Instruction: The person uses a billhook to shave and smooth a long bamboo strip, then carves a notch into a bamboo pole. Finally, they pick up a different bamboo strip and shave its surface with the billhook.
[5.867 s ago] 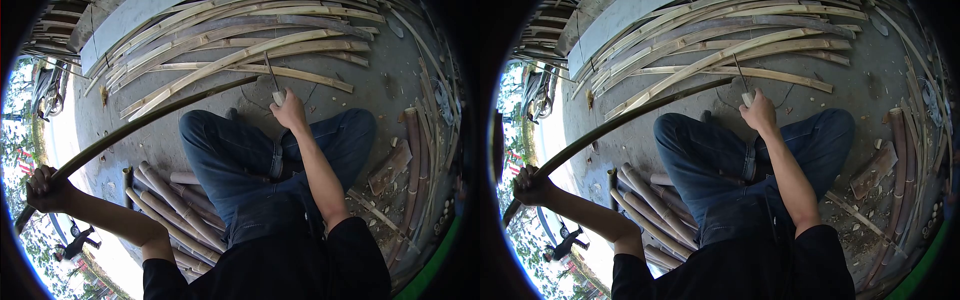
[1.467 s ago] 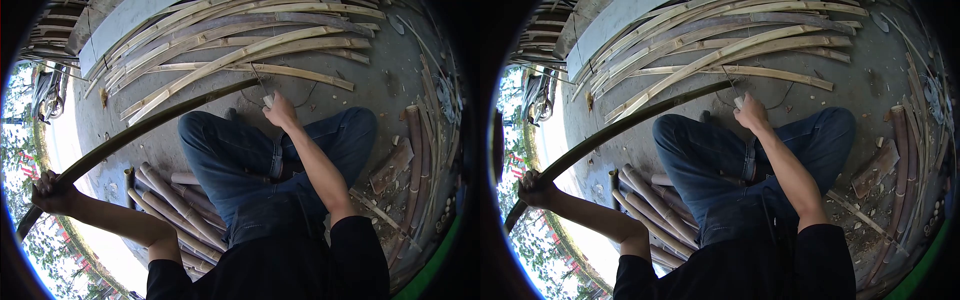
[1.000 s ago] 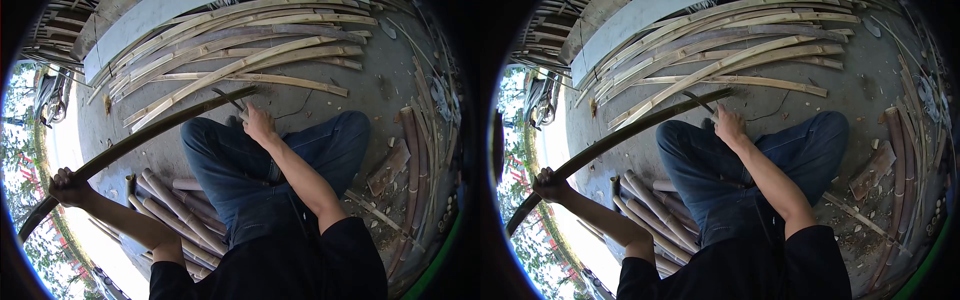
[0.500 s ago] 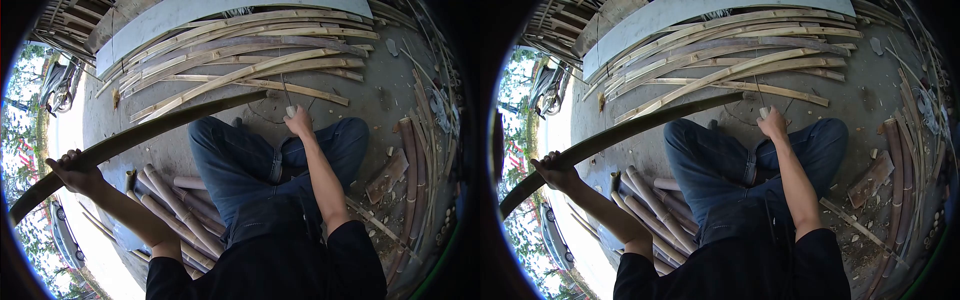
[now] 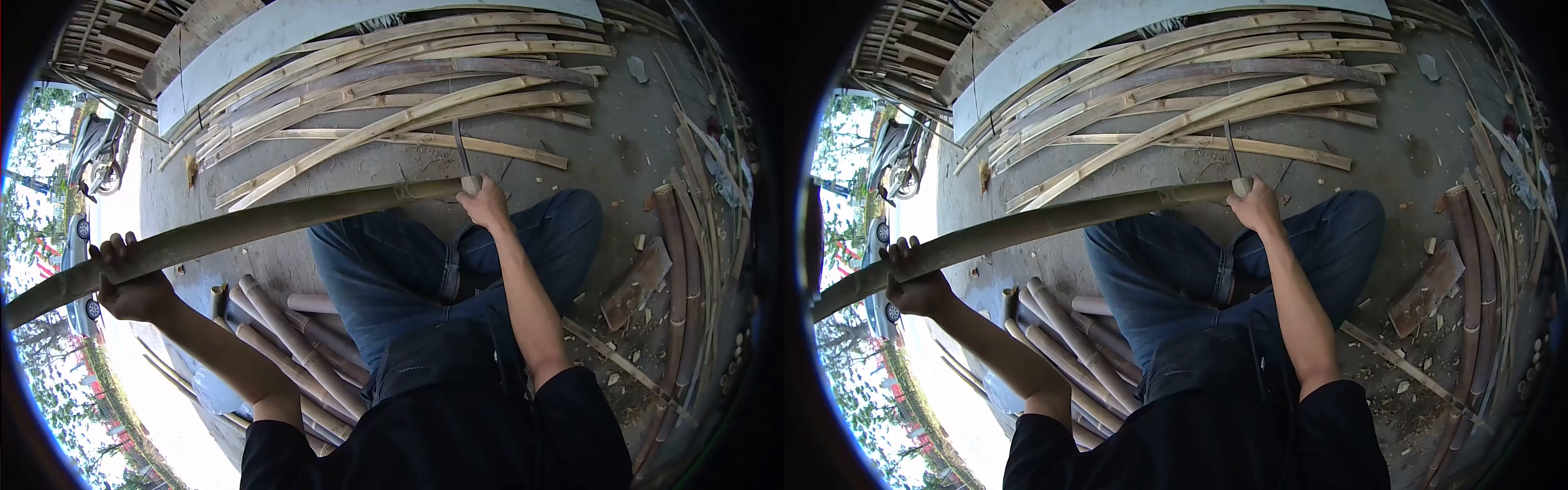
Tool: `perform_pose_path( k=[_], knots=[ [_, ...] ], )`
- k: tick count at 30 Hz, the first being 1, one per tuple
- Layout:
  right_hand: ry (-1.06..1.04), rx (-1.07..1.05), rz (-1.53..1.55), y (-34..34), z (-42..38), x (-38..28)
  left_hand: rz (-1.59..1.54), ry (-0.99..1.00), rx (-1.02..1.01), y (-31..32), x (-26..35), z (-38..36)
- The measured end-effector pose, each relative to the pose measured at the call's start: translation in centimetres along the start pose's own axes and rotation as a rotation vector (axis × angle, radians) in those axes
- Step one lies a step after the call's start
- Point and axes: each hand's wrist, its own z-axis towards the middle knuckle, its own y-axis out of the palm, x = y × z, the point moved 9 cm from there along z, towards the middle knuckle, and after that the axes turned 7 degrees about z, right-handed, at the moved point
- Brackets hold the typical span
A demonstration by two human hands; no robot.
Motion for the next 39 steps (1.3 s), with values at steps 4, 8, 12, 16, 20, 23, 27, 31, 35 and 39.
perform_pose_path(
  k=[4,8,12,16,20,23,27,31,35,39],
  knots=[
    [-0.038,-0.057,-0.09,-0.7,-2.3,-2.5,-0.367,-0.059,-0.258,2.3,0.9,-0.9],
    [-0.191,-0.121,-0.218,0.1,-4.8,-4.9,-0.203,0.062,-0.201,1.5,1.7,-0.4],
    [-0.168,-0.15,-0.231,1.0,-6.5,-7.7,-0.146,0.141,-0.168,3.0,1.8,-0.9],
    [-0.205,-0.123,-0.242,2.2,-6.2,-7.7,-0.337,0.064,-0.334,4.3,1.8,-0.8],
    [-0.009,-0.177,-0.486,0.2,-1.9,-0.9,-0.463,-0.002,-0.465,4.9,2.1,-1.4],
    [-0.053,-0.25,-0.452,-1.9,-3.0,-3.1,-0.511,0.009,-0.48,5.4,1.8,-1.4],
    [-0.139,-0.278,-0.323,-0.2,-7.5,-7.2,-0.498,-0.027,-0.461,5.0,1.9,-1.3],
    [-0.024,-0.283,-0.452,-1.0,-2.9,-0.3,-0.499,0.01,-0.478,4.6,1.9,-1.6],
    [-0.165,-0.266,-0.276,1.2,-9.2,-7.8,-0.368,0.002,-0.333,2.9,1.8,-0.9],
    [0.006,-0.179,-0.302,2.1,-5.8,-2.5,-0.123,0.091,-0.226,2.5,1.9,-1.1]
  ],
)
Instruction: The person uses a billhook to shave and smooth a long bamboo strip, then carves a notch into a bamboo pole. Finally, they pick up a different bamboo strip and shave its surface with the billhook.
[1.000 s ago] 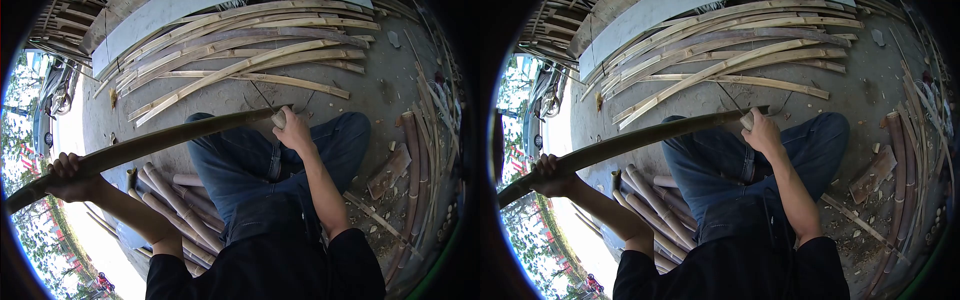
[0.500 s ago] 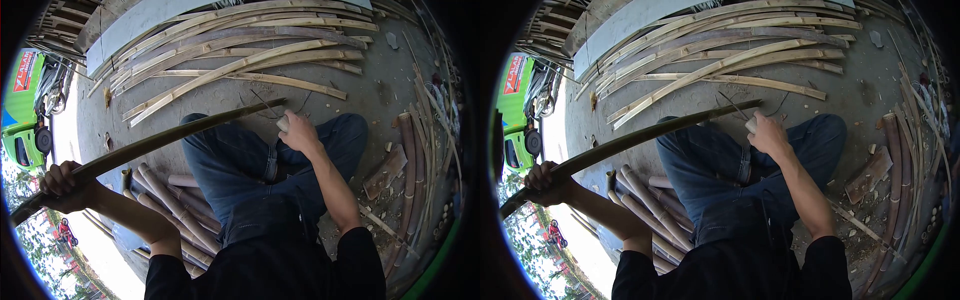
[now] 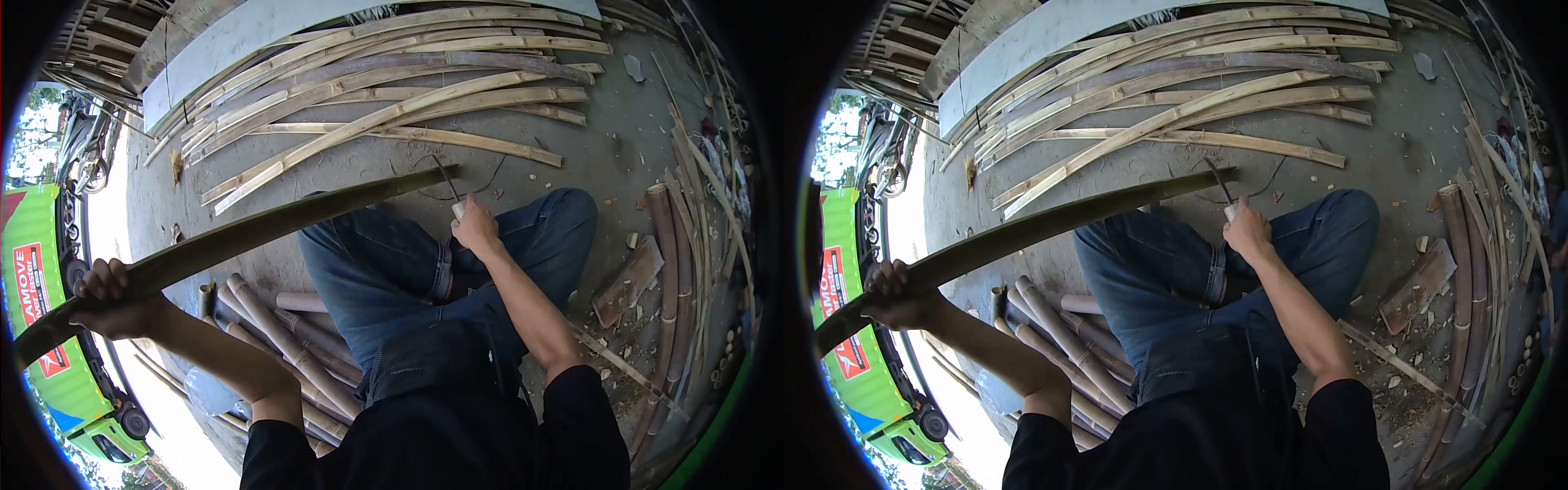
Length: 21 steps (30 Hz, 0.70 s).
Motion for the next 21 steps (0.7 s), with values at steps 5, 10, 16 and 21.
perform_pose_path(
  k=[5,10,16,21],
  knots=[
    [-0.156,-0.051,0.031,0.2,-2.9,-4.8,0.151,0.011,0.145,-0.5,0.0,0.0],
    [0.059,-0.005,-0.037,1.4,3.2,4.8,0.095,-0.011,0.136,-1.3,-0.3,-0.3],
    [-0.109,0.015,0.072,0.9,-0.4,-3.3,0.15,-0.001,0.292,-2.6,-0.8,-0.4],
    [0.063,0.021,-0.139,1.2,7.5,4.8,0.255,-0.001,0.447,-5.2,-0.7,-1.8]
  ],
)
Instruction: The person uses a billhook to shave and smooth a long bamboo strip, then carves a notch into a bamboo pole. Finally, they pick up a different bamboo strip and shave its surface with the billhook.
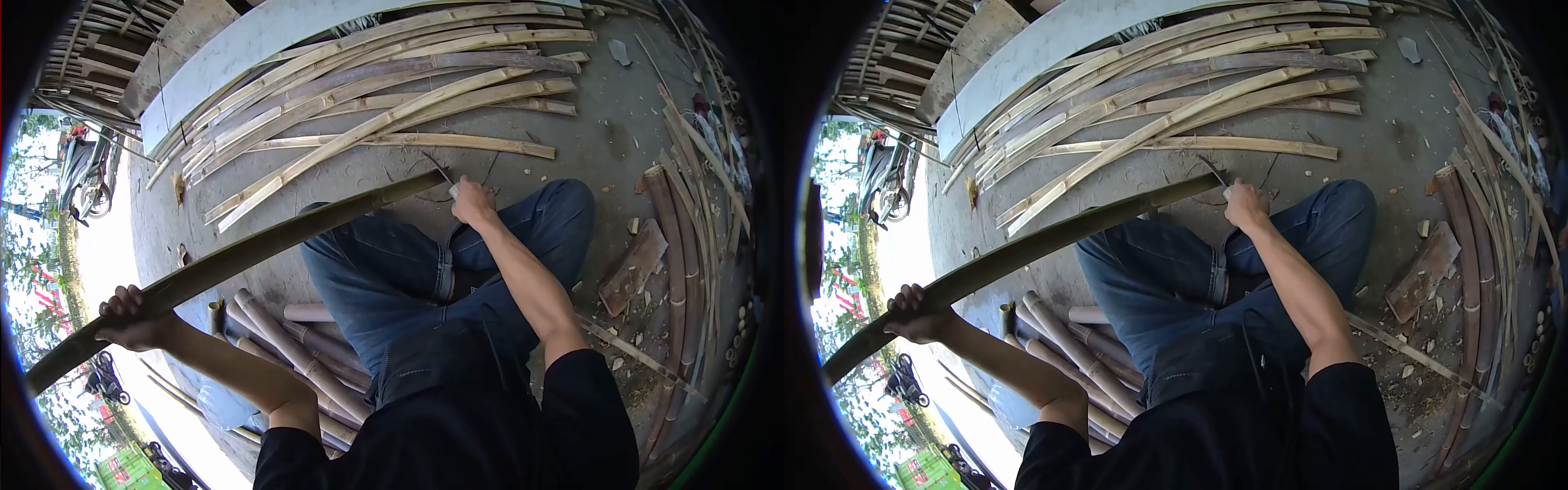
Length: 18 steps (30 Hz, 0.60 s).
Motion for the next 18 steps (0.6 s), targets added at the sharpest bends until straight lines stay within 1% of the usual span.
perform_pose_path(
  k=[1,2,4,6,8,9,10,11,13,14,15,16,18],
  knots=[
    [-0.097,0.016,0.026,-0.1,-0.2,-1.2,-0.031,0.009,-0.039,-0.7,-0.2,0.4],
    [-0.19,0.008,0.048,-1.0,-2.6,-4.3,-0.009,-0.004,-0.035,-1.2,-0.3,0.4],
    [-0.29,-0.064,0.088,-2.3,-7.9,-10.5,-0.059,0.008,-0.066,-1.3,-0.2,0.6],
    [-0.446,0.02,0.15,-0.3,-8.2,-11.3,-0.037,0.012,-0.065,-1.6,0.3,0.8],
    [-0.198,-0.054,0.052,0.6,-4.3,-6.7,0.013,0.048,-0.031,-1.9,1.1,1.0],
    [-0.042,-0.043,0.001,2.2,-1.4,-2.3,0.006,0.041,-0.019,-2.2,1.3,1.0],
    [0.052,-0.079,-0.086,3.0,0.5,1.3,0.003,0.046,-0.019,-2.9,1.6,1.1],
    [0.043,-0.074,-0.13,2.8,1.4,2.8,-0.02,0.035,-0.05,-3.4,1.5,1.6],
    [0.028,-0.06,-0.097,0.8,0.3,0.6,-0.073,0.018,-0.074,-3.8,1.1,2.1],
    [0.015,-0.063,-0.071,0.5,-0.7,-0.1,-0.046,0.043,-0.076,-3.6,1.3,1.8],
    [-0.037,0.024,0.004,0.7,-0.6,-0.6,-0.016,0.047,-0.05,-3.8,1.4,1.8],
    [-0.049,0.03,0.001,0.3,-0.3,-1.2,0.0,0.056,-0.023,-3.9,1.3,1.8],
    [-0.028,0.101,0.163,-2.2,-2.3,-3.5,-0.008,0.071,-0.012,-3.0,1.3,1.3]
  ],
)
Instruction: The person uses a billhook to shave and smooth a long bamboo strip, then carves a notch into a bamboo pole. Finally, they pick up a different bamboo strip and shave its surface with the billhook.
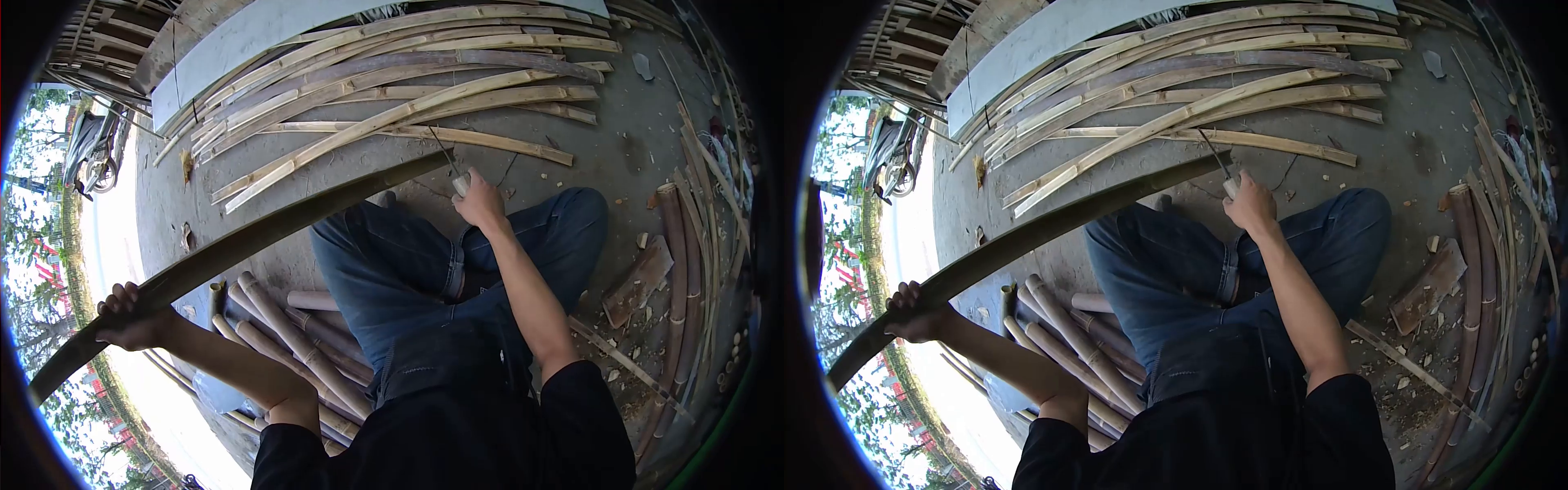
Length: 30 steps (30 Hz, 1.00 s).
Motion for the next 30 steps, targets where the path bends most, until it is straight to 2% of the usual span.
perform_pose_path(
  k=[3,4,7,11,12,15,19,20,22,24,26,28,30],
  knots=[
    [-0.13,0.024,0.061,-1.3,-1.9,-4.5,-0.034,0.017,0.014,1.2,-0.1,-0.7],
    [-0.14,-0.06,0.114,-1.4,-3.2,-6.1,-0.052,0.018,0.018,1.4,-0.3,-0.9],
    [-0.368,-0.043,0.183,-1.9,-7.6,-11.6,-0.092,0.012,-0.001,1.7,-0.9,-1.5],
    [-0.516,-0.089,0.18,-0.7,-9.5,-14.7,-0.119,-0.006,-0.028,2.3,-1.5,-2.7],
    [-0.516,-0.092,0.18,-0.2,-8.9,-14.3,-0.109,-0.005,-0.037,2.8,-1.5,-3.3],
    [-0.13,-0.037,0.055,0.3,-3.1,-8.8,-0.158,-0.012,-0.1,3.1,-1.3,-3.5],
    [-0.284,-0.13,-0.025,-2.4,-6.1,-13.4,-0.327,0.006,-0.26,5.1,0.7,-4.9],
    [-0.271,-0.145,-0.028,-2.7,-6.7,-13.1,-0.315,-0.009,-0.259,5.3,1.2,-5.3],
    [-0.378,-0.127,-0.025,-4.1,-6.4,-13.8,-0.357,0.029,-0.334,7.0,2.4,-6.0],
    [-0.186,-0.082,-0.142,-3.3,-2.5,-8.1,-0.398,0.043,-0.381,7.9,3.3,-6.6],
    [-0.195,-0.121,-0.103,-3.9,-4.2,-8.8,-0.415,0.042,-0.439,9.0,3.9,-7.3],
    [-0.395,-0.105,0.04,-5.0,-10.5,-15.0,-0.386,0.008,-0.402,9.2,4.6,-7.7],
    [-0.518,-0.128,0.159,-5.8,-14.2,-18.5,-0.42,0.055,-0.37,10.0,4.9,-7.6]
  ],
)
